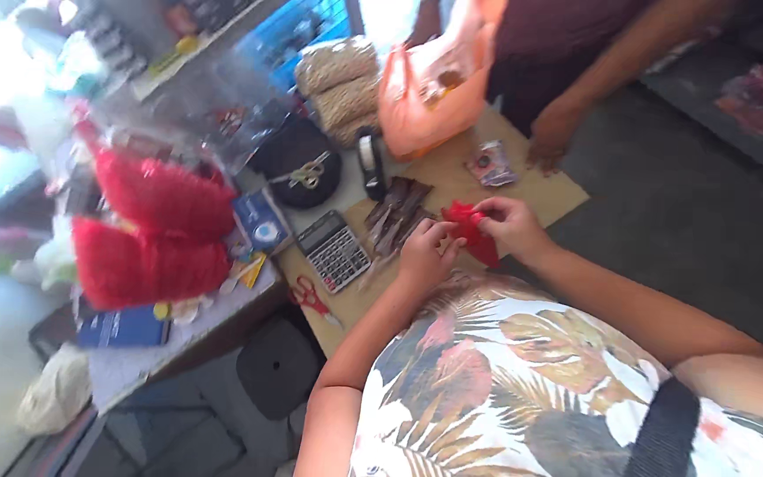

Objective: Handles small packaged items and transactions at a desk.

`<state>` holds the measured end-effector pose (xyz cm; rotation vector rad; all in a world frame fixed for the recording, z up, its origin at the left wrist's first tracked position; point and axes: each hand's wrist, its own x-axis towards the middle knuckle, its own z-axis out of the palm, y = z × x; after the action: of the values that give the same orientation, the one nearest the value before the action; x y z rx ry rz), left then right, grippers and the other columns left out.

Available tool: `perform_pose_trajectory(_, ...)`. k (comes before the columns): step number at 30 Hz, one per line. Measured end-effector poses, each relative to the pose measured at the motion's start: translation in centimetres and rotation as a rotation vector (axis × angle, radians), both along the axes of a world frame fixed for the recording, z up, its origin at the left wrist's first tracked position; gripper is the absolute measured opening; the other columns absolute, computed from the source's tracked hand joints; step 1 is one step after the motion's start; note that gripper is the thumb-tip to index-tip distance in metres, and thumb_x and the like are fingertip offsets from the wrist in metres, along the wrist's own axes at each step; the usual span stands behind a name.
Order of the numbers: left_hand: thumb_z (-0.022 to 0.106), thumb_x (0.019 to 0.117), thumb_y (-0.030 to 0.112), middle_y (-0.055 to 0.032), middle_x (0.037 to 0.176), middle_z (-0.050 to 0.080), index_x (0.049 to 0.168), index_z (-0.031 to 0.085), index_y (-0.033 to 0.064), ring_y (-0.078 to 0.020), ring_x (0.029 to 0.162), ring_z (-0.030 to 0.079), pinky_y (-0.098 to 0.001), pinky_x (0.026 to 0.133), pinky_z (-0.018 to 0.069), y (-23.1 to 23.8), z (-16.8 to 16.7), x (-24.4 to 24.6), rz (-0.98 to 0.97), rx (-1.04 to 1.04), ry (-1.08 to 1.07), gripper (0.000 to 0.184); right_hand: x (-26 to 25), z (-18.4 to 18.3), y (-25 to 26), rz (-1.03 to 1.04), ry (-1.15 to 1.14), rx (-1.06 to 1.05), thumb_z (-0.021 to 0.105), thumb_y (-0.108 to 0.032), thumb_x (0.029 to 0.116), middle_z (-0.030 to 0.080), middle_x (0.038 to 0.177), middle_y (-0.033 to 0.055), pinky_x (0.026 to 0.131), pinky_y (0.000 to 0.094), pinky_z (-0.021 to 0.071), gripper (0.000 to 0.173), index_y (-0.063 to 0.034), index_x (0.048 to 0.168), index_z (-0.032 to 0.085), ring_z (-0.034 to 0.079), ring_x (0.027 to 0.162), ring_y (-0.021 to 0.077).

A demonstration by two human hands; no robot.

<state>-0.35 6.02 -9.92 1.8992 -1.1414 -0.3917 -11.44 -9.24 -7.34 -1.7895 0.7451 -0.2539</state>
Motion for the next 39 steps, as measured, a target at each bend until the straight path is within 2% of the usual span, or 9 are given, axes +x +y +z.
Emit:
perform_pose_trajectory(4, 0.075, 0.0854, 0.003, -0.0194, 0.102, 0.073, 0.106, 0.074, -0.0063, -0.0276, 0.089, 0.072, -0.0448, 0.081, 0.0601, -3.4, -0.7, -1.1, 0.058, -0.117, -0.05, 0.023, 0.2, 0.1, 0.4, -0.035, -0.066, 0.14, 0.065, 0.001, 0.095, 0.067, 0.093, 0.0115, 0.077, 0.0333, 0.0569, 0.013, 0.0051, 0.108, 0.065, 0.065, 0.08, 0.0133)
perform_pose_trajectory(11, 0.074, 0.0827, 0.008, -0.0108, 0.087, 0.073, 0.092, 0.073, -0.0011, -0.016, 0.083, 0.07, -0.0304, 0.078, 0.0594, -6.3, -2.7, -1.9, 0.185, -0.422, -0.136, 0.013, -0.8, -1.0, -2.2, -0.103, -0.224, 0.097, 0.069, -0.003, 0.0915, 0.068, 0.094, 0.0084, 0.076, 0.0263, 0.0578, 0.008, 0.0015, 0.098, 0.07, 0.066, 0.081, 0.009)
perform_pose_trajectory(15, 0.074, 0.0798, 0.009, -0.011, 0.088, 0.074, 0.089, 0.073, -0.0002, -0.0207, 0.087, 0.071, -0.0356, 0.083, 0.0578, -8.1, -2.1, -2.0, 0.207, -0.337, -0.173, 0.012, -0.7, -1.4, -3.8, -0.11, -0.257, 0.07, 0.071, 0.0, 0.0894, 0.069, 0.096, 0.0096, 0.075, 0.0226, 0.0569, 0.01, 0.0028, 0.099, 0.071, 0.065, 0.081, 0.0066)
perform_pose_trajectory(19, 0.068, 0.08, 0.004, -0.0089, 0.079, 0.07, 0.084, 0.07, -0.0008, -0.0156, 0.077, 0.066, -0.0288, 0.073, 0.0549, -9.8, -1.3, -1.7, 0.215, -0.255, -0.108, 0.007, -0.7, -2.3, -5.7, -0.067, -0.337, 0.035, 0.075, -0.001, 0.0863, 0.07, 0.092, 0.0072, 0.075, 0.0177, 0.0565, 0.01, 0.0021, 0.095, 0.072, 0.066, 0.08, 0.0025)
perform_pose_trajectory(22, 0.065, 0.0816, 0.005, -0.0068, 0.078, 0.067, 0.087, 0.07, -0.0008, -0.0121, 0.074, 0.063, -0.0258, 0.068, 0.0516, -11.0, -0.8, -1.3, 0.195, -0.176, -0.013, 0.009, -0.6, -3.1, -7.7, 0.026, -0.41, 0.037, 0.073, 0.0, 0.0852, 0.067, 0.098, 0.008, 0.081, 0.0173, 0.0545, 0.007, 0.0025, 0.091, 0.071, 0.064, 0.089, 0.0041)
perform_pose_trajectory(25, 0.065, 0.0848, 0.005, -0.005, 0.08, 0.065, 0.091, 0.07, -0.0021, -0.006, 0.069, 0.058, -0.0206, 0.062, 0.0479, -11.8, 0.0, -1.1, 0.162, -0.071, 0.196, 0.01, -0.6, -3.1, -10.2, 0.188, -0.383, 0.195, 0.068, 0.0, 0.0881, 0.057, 0.102, 0.0041, 0.081, 0.0134, 0.0501, 0.003, 0.0019, 0.09, 0.07, 0.057, 0.092, 0.0007)
perform_pose_trajectory(29, 0.065, 0.0877, 0.001, -0.0016, 0.082, 0.066, 0.094, 0.069, -0.0012, -0.0011, 0.066, 0.058, -0.0186, 0.063, 0.0515, -12.7, 0.4, -0.7, 0.132, -0.024, 0.37, 0.008, -0.1, -3.2, -12.8, 0.337, -0.338, 0.399, 0.065, 0.0, 0.0891, 0.058, 0.096, -0.0027, 0.075, 0.0127, 0.0499, 0.009, -0.005, 0.083, 0.067, 0.057, 0.085, -0.0018)
perform_pose_trajectory(34, 0.069, 0.0882, 0.003, -0.0033, 0.081, 0.068, 0.094, 0.069, -0.0018, -0.0035, 0.068, 0.063, -0.0195, 0.062, 0.0541, -12.9, -0.7, -1.5, 0.282, -0.095, 0.303, 0.008, 0.5, -2.2, -11.8, 0.1, -0.231, 0.365, 0.074, 0.001, 0.0903, 0.068, 0.081, 0.0029, 0.067, 0.0207, 0.054, 0.003, 0.0014, 0.089, 0.072, 0.062, 0.071, 0.0039)
perform_pose_trajectory(39, 0.068, 0.0907, 0.005, -0.0059, 0.087, 0.074, 0.1, 0.073, -0.005, -0.002, 0.075, 0.068, -0.0182, 0.07, 0.0565, -12.4, -0.4, -1.8, 0.285, 0.036, 0.376, 0.015, 0.2, -3.5, -11.9, 0.124, -0.161, 0.284, 0.079, -0.002, 0.0878, 0.07, 0.085, 0.0056, 0.074, 0.0227, 0.0558, 0.006, 0.0019, 0.089, 0.074, 0.065, 0.077, 0.0054)
